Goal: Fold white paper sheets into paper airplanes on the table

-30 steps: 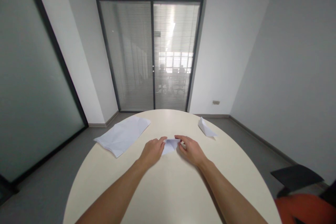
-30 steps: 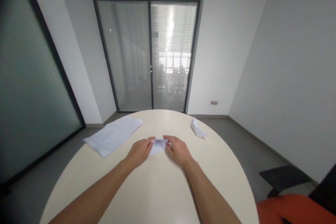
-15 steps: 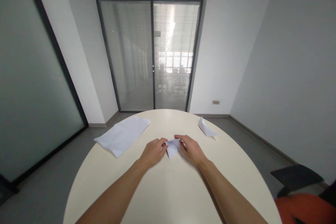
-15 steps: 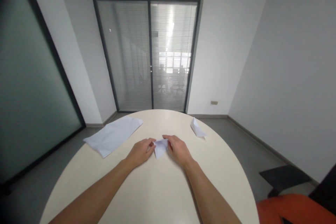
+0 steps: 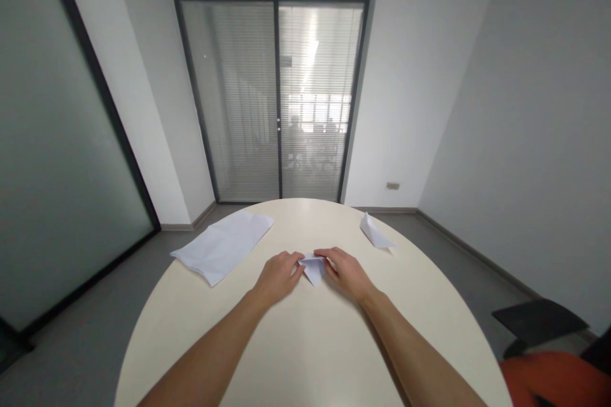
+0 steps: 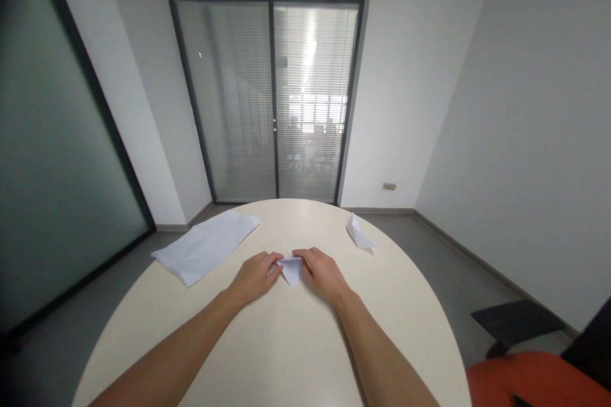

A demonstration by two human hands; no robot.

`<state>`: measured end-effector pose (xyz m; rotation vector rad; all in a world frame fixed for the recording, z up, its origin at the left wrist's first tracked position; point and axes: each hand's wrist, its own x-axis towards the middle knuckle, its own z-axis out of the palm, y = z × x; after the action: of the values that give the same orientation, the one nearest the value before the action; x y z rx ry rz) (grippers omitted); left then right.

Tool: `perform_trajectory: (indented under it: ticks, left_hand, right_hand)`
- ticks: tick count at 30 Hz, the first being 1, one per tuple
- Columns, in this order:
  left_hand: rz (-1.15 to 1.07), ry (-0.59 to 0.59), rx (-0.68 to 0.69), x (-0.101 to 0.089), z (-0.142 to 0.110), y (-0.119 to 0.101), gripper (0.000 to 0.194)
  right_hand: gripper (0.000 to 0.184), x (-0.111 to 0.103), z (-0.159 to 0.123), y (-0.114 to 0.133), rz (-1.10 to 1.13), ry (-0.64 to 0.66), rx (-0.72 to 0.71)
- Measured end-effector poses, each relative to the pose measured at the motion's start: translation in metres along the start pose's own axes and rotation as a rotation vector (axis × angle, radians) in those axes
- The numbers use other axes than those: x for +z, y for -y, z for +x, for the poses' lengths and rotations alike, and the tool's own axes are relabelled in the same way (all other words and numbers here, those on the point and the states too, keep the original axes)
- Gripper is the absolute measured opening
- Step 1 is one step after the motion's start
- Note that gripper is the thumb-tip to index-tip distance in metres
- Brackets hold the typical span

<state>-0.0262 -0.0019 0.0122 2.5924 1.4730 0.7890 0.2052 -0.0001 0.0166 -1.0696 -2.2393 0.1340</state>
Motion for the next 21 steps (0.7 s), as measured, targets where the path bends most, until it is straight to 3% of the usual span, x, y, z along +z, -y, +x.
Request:
perform_trajectory:
  ticks: [15,21]
  left_hand:
    - [-0.015,-0.018,0.040,0.002,0.000,0.001,0.023]
    - [-0.027,-0.003,0.069,0.003,0.001,0.003,0.022]
  right_hand:
    - [0.034,-0.003,0.001,0.007,-0.028,0.115,0.044]
    - [0.033,-0.007,0.000,0.015,-0.001,0.151,-0.008]
